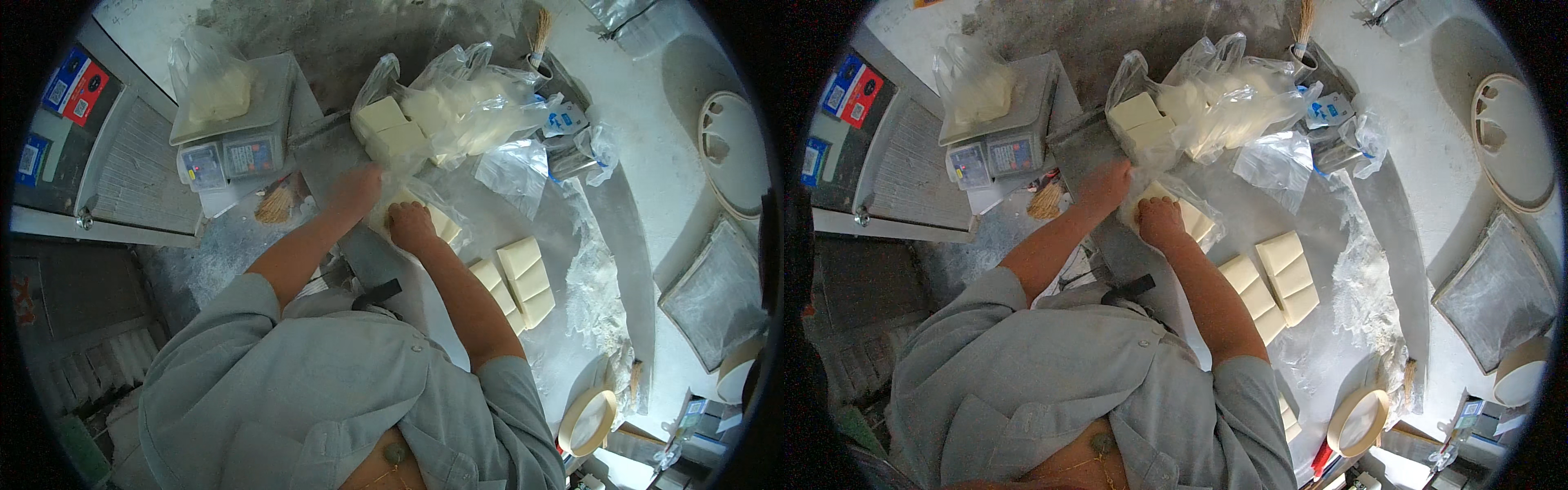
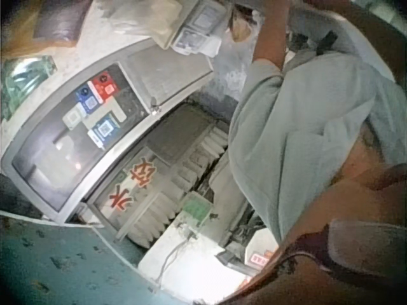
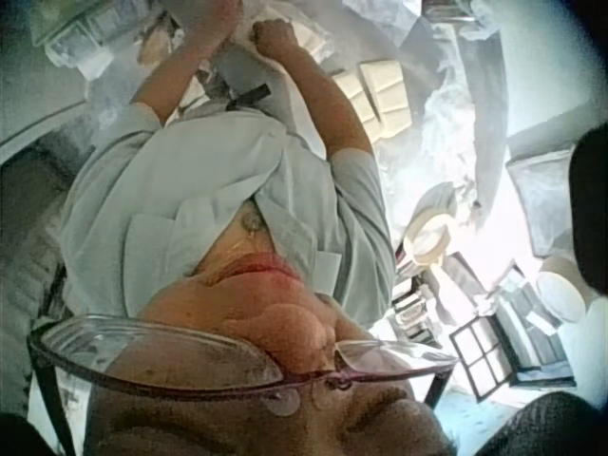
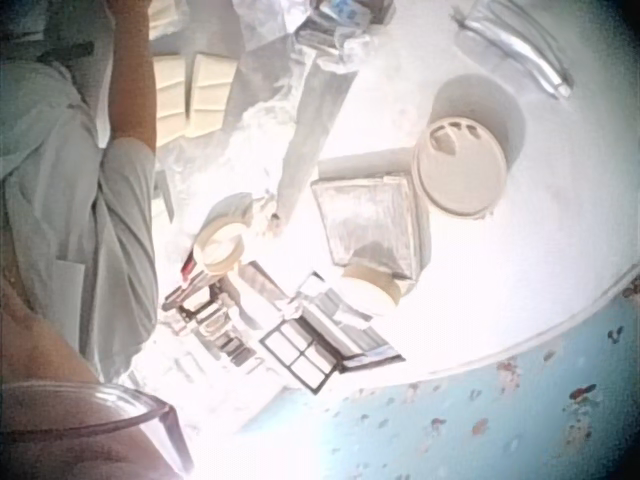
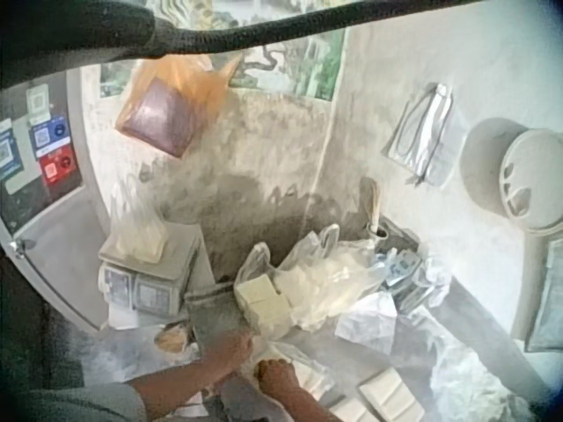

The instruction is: The person mixes dough pieces in a wooden bowl, then separates and stacks rectangular dough blocks on a stainless steel countertop. The person places the stacked dough into a plastic bag.

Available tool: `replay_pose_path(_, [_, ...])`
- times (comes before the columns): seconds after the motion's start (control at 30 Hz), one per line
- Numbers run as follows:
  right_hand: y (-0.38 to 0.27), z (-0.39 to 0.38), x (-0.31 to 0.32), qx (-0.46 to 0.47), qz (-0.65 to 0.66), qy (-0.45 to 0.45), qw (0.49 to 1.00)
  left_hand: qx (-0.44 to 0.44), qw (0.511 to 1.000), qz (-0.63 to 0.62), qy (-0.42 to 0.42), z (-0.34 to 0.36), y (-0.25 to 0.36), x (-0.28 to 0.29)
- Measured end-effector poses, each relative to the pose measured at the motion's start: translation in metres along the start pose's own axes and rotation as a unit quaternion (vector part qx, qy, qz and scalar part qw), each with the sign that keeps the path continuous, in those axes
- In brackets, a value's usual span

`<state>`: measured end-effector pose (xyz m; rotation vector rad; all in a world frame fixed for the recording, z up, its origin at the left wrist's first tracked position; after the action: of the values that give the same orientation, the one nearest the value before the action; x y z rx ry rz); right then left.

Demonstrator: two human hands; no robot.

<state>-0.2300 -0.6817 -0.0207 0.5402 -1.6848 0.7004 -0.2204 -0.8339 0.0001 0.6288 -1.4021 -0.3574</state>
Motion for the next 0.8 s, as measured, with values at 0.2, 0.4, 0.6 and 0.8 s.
replay_pose_path(0.2, [0.003,0.0,0.001,0.011,-0.021,-0.032,0.999,-0.213,0.958,-0.083,0.176,-0.003,0.021,-0.008])
replay_pose_path(0.4, [0.004,-0.001,0.012,0.041,0.014,0.098,0.994,-0.159,0.966,-0.096,0.182,-0.009,0.008,-0.005])
replay_pose_path(0.6, [0.066,-0.015,0.005,-0.079,0.055,0.108,0.989,-0.159,0.963,-0.142,0.164,0.005,0.001,-0.012])
replay_pose_path(0.8, [0.064,-0.109,0.078,-0.027,-0.193,-0.136,0.971,0.056,0.92,-0.385,0.047,-0.018,-0.016,-0.016])
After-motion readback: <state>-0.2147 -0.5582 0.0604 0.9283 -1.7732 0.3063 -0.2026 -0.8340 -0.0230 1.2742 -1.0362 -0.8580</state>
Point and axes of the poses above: each hand's wrist, its own z-axis towards the middle knuckle, its own x-axis out of the back of the hand, y = z × x, the point moved 1 cm from there along z, towards the middle knuckle, and after that the axes turned 7 degrees about -z, right-handed, at the moved point
